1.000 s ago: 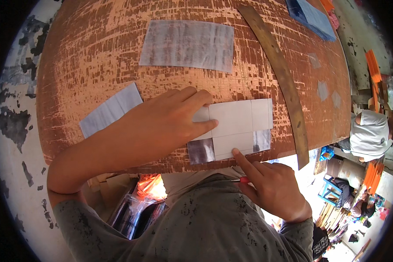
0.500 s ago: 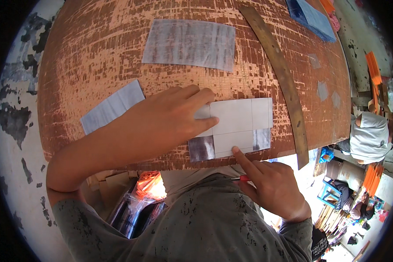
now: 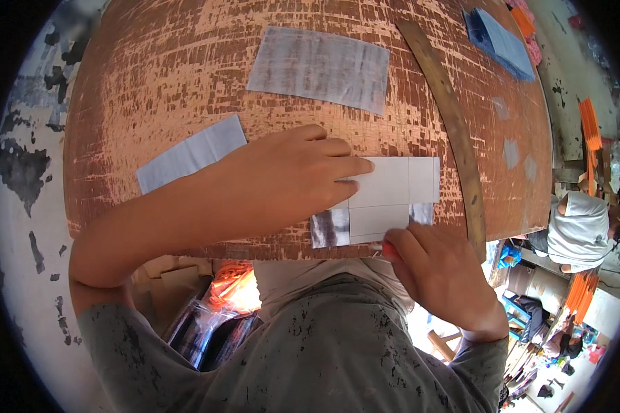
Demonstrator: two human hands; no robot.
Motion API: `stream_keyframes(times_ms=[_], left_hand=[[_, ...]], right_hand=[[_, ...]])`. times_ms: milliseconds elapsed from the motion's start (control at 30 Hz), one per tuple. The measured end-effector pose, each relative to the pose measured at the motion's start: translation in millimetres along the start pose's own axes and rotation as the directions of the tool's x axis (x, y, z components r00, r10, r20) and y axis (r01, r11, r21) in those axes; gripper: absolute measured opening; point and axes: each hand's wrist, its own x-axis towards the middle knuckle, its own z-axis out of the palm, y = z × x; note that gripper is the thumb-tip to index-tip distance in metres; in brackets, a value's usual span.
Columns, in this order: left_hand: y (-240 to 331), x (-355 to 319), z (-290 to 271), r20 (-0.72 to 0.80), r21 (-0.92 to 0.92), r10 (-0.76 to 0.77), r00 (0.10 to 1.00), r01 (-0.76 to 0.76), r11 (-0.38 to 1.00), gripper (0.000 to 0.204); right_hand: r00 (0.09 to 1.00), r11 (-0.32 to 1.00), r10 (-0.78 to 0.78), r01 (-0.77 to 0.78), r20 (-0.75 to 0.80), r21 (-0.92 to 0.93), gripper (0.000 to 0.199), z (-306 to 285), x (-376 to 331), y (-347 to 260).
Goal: The person cuts plastic sheets along a paper template using a utility knife, then separates and moves the cut pieces by hand on the table.
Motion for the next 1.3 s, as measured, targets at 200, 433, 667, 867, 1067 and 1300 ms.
stream_keyframes(times_ms=[200,433,667,867,1067,1300], left_hand=[[1.1,-2.2,0.2,-0.024,0.005,0.004,1.000,-0.004,1.000,0.033],[3.2,3.6,-9.7,0.104,-0.029,-0.049,0.993,0.053,0.998,0.028],[3.0,4.1,-10.5,0.123,-0.059,-0.066,0.990,0.073,0.996,0.029],[0.7,6.4,-12.4,0.138,-0.045,-0.053,0.989,0.060,0.997,0.030],[1.2,6.3,-7.4,0.117,-0.044,-0.049,0.992,0.055,0.998,0.031],[2.5,6.3,-8.8,0.141,-0.007,-0.050,0.989,0.051,0.999,0.034]], right_hand=[[0.987,0.960,-0.157,0.143,-0.038,-0.240,0.038,4.4,39.2,6.6],[0.981,0.940,-0.196,0.191,0.011,-0.283,0.043,2.0,50.7,6.4],[0.977,0.940,-0.211,0.198,-0.017,-0.279,0.043,1.2,51.5,6.1],[0.973,0.933,-0.230,0.212,-0.027,-0.291,0.036,-0.5,54.4,3.3],[0.974,0.917,-0.226,0.221,0.024,-0.333,0.022,-12.8,59.7,-4.0],[0.977,0.909,-0.206,0.215,0.063,-0.358,0.021,-20.5,58.2,-4.8]])
